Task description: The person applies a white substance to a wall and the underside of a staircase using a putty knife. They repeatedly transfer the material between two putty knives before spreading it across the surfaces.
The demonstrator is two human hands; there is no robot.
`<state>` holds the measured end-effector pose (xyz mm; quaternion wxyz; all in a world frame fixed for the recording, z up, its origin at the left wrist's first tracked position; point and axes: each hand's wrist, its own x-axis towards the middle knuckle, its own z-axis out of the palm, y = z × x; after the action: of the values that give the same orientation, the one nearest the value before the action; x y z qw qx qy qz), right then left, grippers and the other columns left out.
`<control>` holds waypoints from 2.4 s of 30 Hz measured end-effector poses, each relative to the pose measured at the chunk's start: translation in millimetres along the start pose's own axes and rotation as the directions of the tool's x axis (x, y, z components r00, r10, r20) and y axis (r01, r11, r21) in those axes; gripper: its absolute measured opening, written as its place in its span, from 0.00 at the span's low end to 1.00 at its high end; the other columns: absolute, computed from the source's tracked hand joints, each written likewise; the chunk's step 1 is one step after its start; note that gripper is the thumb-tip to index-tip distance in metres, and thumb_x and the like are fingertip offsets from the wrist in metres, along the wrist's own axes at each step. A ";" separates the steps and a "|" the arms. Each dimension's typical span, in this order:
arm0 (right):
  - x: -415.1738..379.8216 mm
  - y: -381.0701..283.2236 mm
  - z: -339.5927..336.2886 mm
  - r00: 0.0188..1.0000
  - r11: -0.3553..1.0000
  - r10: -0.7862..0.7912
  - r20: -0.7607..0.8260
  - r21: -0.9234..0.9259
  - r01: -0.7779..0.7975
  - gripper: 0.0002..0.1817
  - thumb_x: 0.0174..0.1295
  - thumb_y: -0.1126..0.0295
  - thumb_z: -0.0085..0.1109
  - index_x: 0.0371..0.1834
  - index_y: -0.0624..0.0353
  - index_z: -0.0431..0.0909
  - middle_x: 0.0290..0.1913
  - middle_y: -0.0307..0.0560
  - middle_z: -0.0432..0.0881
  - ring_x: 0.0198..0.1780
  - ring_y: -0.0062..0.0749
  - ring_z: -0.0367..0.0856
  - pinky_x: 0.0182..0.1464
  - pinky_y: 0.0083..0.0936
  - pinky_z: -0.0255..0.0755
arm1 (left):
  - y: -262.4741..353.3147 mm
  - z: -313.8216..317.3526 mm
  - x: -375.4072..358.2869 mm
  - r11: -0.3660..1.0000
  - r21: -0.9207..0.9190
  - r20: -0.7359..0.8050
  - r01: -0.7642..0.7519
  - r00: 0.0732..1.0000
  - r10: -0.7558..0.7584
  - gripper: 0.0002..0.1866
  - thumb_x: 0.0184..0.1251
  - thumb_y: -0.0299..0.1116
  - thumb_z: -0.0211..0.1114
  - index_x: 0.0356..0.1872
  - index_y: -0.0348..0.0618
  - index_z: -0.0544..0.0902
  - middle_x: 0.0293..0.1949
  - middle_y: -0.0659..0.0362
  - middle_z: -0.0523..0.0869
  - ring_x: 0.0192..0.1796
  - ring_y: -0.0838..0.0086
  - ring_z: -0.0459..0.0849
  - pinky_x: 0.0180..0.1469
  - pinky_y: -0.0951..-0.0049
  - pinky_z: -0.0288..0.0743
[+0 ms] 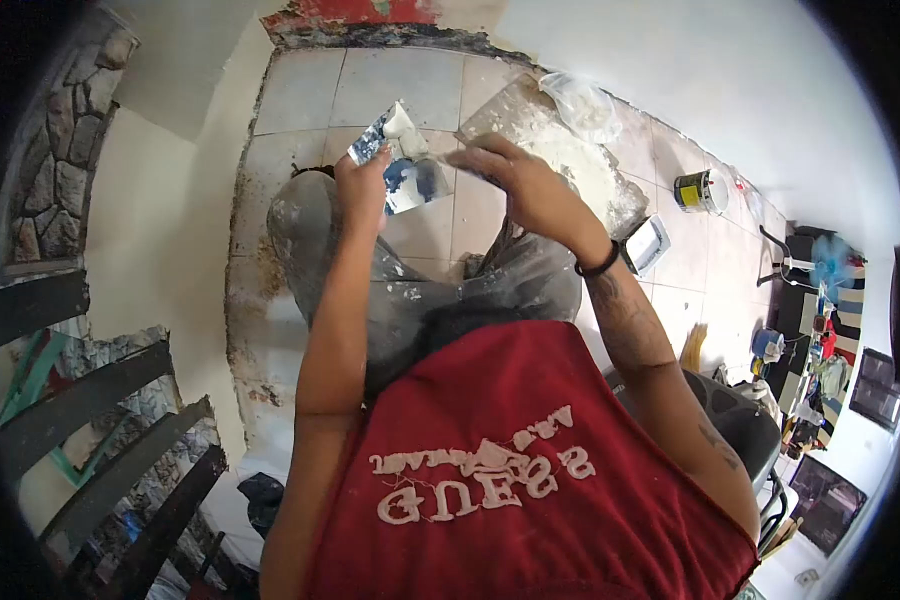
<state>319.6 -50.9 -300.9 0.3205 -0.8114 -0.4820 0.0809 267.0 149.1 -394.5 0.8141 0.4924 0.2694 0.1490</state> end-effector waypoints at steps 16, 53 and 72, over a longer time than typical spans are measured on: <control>-4.4 22.4 2.6 0.966 0.751 0.150 0.213 0.611 -0.251 0.30 0.35 0.88 0.48 0.49 0.61 0.77 0.56 0.54 0.74 0.60 0.48 0.71 0.63 0.33 0.62 | 3.7 -19.6 16.7 0.982 -0.172 -0.135 0.078 0.986 -0.102 0.08 0.59 0.23 0.59 0.39 0.33 0.81 0.33 0.56 0.83 0.31 0.70 0.84 0.32 0.69 0.79; 145.8 -227.4 -478.6 0.545 0.024 -0.775 -0.320 -0.877 -0.481 0.32 0.45 0.84 0.47 0.58 0.46 0.71 0.54 0.43 0.75 0.57 0.41 0.72 0.53 0.44 0.65 | -82.0 50.9 145.7 0.924 -0.013 0.225 0.383 0.901 -0.370 0.07 0.51 0.17 0.59 0.32 0.35 0.80 0.28 0.56 0.82 0.27 0.66 0.83 0.29 0.66 0.79; 139.2 -210.5 -465.6 0.443 0.150 -0.832 -0.334 -0.904 -0.401 0.28 0.49 0.80 0.50 0.57 0.44 0.72 0.51 0.45 0.74 0.52 0.44 0.74 0.49 0.43 0.66 | -66.9 33.1 127.9 0.931 -0.041 0.217 0.362 0.913 -0.346 0.04 0.61 0.20 0.57 0.36 0.32 0.78 0.32 0.52 0.82 0.29 0.60 0.85 0.29 0.57 0.83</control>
<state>443.6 -71.2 213.6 -0.0694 -0.6170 -0.3218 -0.7148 388.5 158.7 -478.6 0.8703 0.4149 0.2622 -0.0420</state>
